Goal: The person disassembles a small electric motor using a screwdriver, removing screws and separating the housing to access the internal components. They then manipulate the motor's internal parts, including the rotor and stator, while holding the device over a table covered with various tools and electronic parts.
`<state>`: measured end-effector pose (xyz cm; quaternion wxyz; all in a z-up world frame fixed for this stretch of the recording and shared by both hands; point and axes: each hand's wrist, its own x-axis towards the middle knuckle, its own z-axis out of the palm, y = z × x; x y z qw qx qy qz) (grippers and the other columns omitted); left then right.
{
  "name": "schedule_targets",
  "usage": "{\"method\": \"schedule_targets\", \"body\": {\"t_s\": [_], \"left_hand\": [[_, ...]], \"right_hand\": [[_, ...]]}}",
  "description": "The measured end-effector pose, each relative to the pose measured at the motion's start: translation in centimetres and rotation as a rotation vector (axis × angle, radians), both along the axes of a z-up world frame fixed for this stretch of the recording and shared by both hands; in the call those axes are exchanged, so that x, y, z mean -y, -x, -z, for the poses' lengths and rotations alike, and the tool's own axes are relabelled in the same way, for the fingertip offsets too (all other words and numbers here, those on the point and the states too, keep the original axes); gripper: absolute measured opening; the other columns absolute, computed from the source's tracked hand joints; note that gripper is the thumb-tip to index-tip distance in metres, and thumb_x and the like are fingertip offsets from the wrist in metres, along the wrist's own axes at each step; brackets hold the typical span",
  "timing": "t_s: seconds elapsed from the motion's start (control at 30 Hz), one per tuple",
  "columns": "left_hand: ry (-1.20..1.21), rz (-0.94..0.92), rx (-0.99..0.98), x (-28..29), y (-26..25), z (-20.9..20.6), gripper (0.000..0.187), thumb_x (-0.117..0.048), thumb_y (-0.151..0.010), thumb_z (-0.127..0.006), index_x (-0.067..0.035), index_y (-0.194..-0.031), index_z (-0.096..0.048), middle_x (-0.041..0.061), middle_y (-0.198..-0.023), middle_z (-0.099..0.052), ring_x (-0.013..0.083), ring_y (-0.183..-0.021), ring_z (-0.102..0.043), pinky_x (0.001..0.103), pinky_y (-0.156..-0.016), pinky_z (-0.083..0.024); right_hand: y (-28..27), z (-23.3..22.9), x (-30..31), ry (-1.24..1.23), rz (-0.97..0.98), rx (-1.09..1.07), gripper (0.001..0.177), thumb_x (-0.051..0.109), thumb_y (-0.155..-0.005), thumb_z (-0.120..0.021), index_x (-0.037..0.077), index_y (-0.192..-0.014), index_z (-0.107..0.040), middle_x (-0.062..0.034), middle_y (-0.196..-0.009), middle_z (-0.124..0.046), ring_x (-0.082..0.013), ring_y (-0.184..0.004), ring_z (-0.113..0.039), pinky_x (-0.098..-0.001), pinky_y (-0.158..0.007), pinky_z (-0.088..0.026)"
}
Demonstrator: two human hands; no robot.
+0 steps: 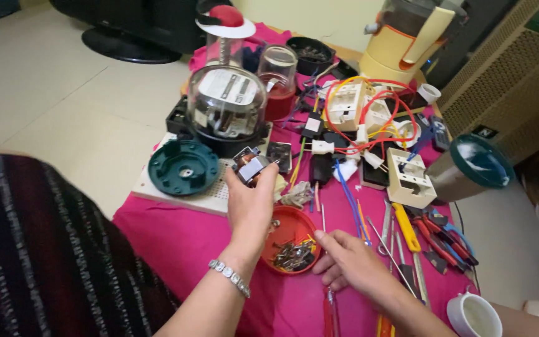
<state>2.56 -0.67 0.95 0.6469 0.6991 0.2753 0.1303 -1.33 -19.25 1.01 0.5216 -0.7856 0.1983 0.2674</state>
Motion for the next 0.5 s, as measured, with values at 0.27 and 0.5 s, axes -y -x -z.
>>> {"method": "schedule_targets", "body": {"t_s": [0.27,0.5], "left_hand": [[-0.071,0.043,0.05,0.2,0.5,1.2,0.083,-0.053,-0.078,-0.066,-0.001,-0.14,-0.045,0.02,-0.12,-0.069,0.0329,-0.104,-0.07,0.039,-0.091,-0.053],[0.089,0.042,0.005,-0.1,2.6,-1.2,0.099,-0.05,-0.076,-0.075,-0.007,-0.156,-0.034,0.029,-0.146,-0.052,0.044,-0.14,-0.048,0.051,-0.116,-0.038]], "right_hand": [[0.3,0.3,0.5,-0.048,0.01,0.02,0.045,0.039,-0.1,-0.053,-0.001,-0.117,-0.065,-0.0221,-0.081,-0.073,-0.0244,-0.054,-0.06,-0.0311,-0.047,-0.046],[0.3,4.0,1.6,-0.044,0.033,0.2,0.052,0.048,-0.096,-0.059,0.001,-0.117,-0.069,-0.028,-0.081,-0.078,-0.0234,-0.052,-0.069,-0.0299,-0.044,-0.058]]}}
